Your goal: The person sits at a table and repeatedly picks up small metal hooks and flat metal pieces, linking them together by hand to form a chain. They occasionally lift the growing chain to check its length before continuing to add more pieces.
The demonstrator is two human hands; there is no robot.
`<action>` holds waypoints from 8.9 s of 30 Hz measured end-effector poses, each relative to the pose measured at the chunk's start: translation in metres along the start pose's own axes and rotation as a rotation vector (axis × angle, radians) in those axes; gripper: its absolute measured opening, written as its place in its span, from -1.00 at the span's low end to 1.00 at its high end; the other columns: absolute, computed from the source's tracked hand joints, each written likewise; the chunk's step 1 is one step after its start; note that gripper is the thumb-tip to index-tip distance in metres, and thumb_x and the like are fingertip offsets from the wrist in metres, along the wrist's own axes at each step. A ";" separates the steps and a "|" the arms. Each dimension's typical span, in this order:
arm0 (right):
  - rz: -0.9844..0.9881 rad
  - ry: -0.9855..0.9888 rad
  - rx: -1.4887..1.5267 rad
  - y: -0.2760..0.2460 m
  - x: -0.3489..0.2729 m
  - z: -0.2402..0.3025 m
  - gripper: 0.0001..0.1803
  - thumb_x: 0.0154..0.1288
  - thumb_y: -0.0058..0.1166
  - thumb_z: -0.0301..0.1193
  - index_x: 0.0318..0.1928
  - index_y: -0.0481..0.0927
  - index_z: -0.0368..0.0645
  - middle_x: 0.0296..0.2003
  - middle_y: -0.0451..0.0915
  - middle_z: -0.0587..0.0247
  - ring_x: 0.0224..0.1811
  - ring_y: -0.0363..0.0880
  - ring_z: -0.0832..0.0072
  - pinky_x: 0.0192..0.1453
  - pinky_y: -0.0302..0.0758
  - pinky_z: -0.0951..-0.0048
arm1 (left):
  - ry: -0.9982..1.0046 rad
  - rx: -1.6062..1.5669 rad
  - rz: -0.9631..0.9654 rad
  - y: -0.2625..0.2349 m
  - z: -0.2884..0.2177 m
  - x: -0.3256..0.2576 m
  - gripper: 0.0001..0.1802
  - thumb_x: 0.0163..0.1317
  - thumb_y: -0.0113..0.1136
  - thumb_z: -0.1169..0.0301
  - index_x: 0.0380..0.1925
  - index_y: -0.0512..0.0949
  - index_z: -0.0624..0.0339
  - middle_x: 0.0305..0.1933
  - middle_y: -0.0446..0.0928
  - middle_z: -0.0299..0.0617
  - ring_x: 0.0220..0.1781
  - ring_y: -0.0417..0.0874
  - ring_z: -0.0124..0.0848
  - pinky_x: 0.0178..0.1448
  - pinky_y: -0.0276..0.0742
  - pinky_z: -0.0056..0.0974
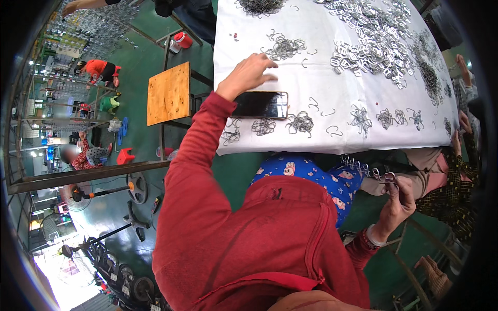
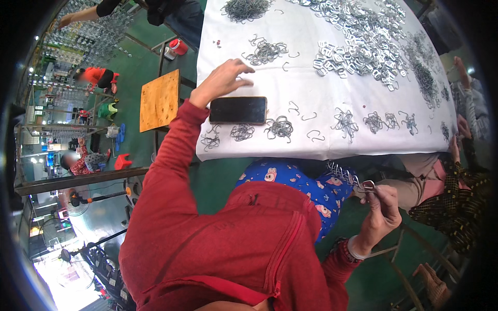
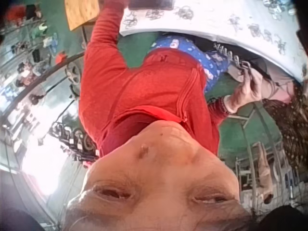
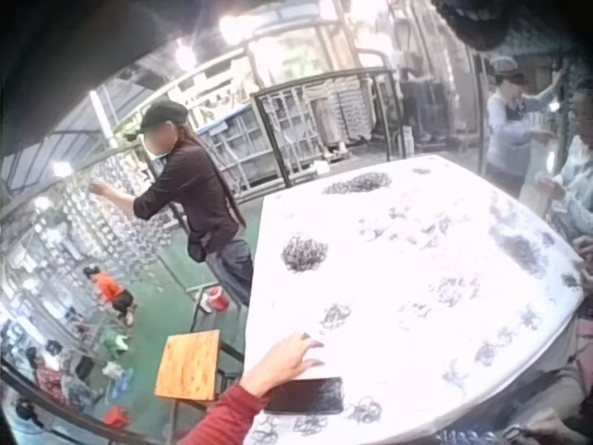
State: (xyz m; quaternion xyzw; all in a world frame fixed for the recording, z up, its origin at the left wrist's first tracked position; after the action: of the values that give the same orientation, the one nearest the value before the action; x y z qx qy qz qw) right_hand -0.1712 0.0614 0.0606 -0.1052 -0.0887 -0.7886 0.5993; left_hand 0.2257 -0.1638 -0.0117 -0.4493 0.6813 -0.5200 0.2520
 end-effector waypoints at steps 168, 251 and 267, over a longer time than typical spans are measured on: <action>0.203 0.155 -0.400 -0.001 0.016 -0.002 -0.71 0.12 0.16 -0.74 -0.11 0.66 -0.35 -0.39 0.59 0.25 -0.41 0.53 0.64 -0.33 0.45 0.65 | 0.341 -0.994 -0.094 0.083 -0.288 -0.021 -0.90 0.17 0.24 0.41 -0.35 0.57 0.19 -0.36 0.56 -0.10 -0.24 0.57 -0.13 -0.10 0.46 -0.13; 0.204 0.207 -0.167 0.012 0.040 -0.021 -0.77 0.21 0.08 -0.66 -0.12 0.67 -0.32 -0.38 0.58 0.17 -0.45 0.58 0.52 -0.36 0.47 0.57 | 0.457 -1.176 0.059 0.055 -0.281 -0.033 -0.82 0.14 0.27 0.47 -0.23 0.56 0.15 -0.21 0.61 -0.25 -0.13 0.61 -0.24 0.01 0.43 -0.20; 0.688 -0.272 -1.167 0.169 0.185 -0.192 -0.71 0.14 -0.15 -0.64 -0.07 0.39 -0.38 -0.18 0.46 -0.15 -0.09 0.45 -0.03 0.03 0.40 0.03 | 0.345 -1.109 -0.099 0.046 -0.246 -0.044 -0.89 0.21 0.21 0.40 -0.29 0.55 0.15 -0.26 0.57 -0.25 -0.15 0.56 -0.22 0.02 0.40 -0.17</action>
State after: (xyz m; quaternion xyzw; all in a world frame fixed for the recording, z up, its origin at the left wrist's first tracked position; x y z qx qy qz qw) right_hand -0.0681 -0.2063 -0.0716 -0.5306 0.3145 -0.4520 0.6443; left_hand 0.0305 -0.0042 0.0213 -0.4543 0.8612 -0.1623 -0.1603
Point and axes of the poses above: each hand's wrist, its own x-axis towards the middle knuckle, its own y-axis out of the palm, z = x × y, the point moved 5 cm from there along x, towards the middle knuckle
